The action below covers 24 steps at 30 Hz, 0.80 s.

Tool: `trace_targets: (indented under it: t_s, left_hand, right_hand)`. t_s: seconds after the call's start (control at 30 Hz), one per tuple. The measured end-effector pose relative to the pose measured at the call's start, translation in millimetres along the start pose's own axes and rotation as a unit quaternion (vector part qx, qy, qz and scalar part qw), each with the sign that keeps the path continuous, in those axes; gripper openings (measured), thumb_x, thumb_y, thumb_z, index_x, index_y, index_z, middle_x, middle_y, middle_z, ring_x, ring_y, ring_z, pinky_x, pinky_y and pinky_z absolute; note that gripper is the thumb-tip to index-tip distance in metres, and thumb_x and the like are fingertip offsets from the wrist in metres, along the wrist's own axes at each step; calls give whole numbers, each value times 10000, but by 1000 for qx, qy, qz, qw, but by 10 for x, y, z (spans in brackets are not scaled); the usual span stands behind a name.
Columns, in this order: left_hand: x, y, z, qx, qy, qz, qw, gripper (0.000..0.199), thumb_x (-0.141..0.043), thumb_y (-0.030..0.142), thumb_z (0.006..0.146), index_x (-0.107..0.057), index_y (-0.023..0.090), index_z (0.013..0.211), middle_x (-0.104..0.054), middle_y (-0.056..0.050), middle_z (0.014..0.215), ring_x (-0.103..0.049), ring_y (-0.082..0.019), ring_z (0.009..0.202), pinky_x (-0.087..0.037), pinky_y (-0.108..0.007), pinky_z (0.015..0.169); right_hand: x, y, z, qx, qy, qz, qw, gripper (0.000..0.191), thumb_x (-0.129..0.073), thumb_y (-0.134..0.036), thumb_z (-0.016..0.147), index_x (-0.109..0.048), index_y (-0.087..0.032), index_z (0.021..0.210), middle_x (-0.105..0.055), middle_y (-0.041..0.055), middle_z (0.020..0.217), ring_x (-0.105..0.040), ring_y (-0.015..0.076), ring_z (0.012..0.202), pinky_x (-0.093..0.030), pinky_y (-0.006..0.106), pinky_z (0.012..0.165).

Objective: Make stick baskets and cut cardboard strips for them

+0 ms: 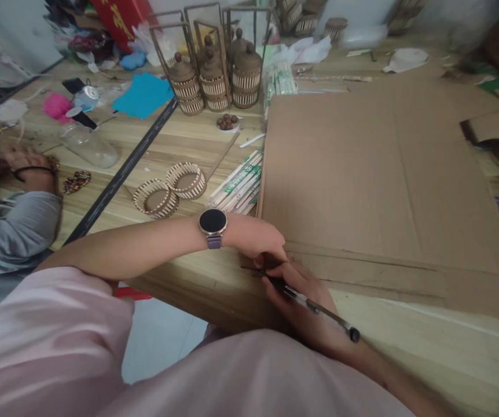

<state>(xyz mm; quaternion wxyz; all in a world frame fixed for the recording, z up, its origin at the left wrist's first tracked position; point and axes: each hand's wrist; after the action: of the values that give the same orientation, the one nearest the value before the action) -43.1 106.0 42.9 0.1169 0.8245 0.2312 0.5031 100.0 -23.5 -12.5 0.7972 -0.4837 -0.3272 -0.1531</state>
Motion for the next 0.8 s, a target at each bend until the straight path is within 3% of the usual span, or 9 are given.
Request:
trace_targets:
  t_s: [0.2, 0.4, 0.6, 0.7, 0.8]
  left_hand:
    - [-11, -28, 10, -4, -11, 14, 1000, 275, -718, 151, 832, -738, 285, 1072, -647, -17, 895, -580, -171, 772, -325, -274, 574]
    - [-20, -8, 4, 18, -13, 24, 999, 581, -716, 159, 842, -576, 340, 1375, -655, -26, 940, -608, -188, 814, -342, -272, 585]
    - [-32, -4, -17, 30, 28, -19, 999, 582, -754, 124, 770, -653, 403, 1270, -659, 7, 884, -611, -177, 784, -380, -261, 633]
    - [-51, -24, -23, 25, 53, -33, 998, 566, -770, 121, 744, -683, 399, 1229, -633, 19, 811, -585, -162, 709, -364, -257, 602]
    - [-49, -21, -28, 25, 38, -18, 999, 575, -750, 132, 777, -650, 387, 1282, -618, 11, 817, -565, -156, 690, -337, -256, 575]
  right_hand:
    - [99, 21, -40, -20, 12, -36, 999, 100, -528, -226, 912, -582, -244, 830, -704, 10, 737, -665, 159, 647, -484, 267, 555]
    - [213, 100, -133, -29, 19, -74, 997, 132, -518, -266, 919, -594, -237, 814, -680, -2, 689, -641, 145, 590, -460, 252, 502]
    - [433, 199, -297, -112, 57, -83, 989, 229, -531, -384, 917, -604, -262, 737, -643, -12, 620, -613, 154, 522, -470, 278, 492]
    - [651, 272, -433, -173, 59, -94, 979, 287, -539, -484, 902, -626, -273, 729, -661, 6, 624, -632, 181, 520, -478, 301, 473]
    - [926, 383, -566, -214, 88, -129, 964, 322, -522, -576, 907, -654, -299, 812, -713, 55, 717, -684, 211, 612, -485, 319, 488]
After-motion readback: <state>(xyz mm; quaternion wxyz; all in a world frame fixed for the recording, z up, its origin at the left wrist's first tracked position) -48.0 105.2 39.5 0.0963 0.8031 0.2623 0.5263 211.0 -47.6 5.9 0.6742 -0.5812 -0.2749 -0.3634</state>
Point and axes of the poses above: each hand's wrist, its own z-axis towards the middle knuckle, its own x-axis out of the back of the hand, y = z × x
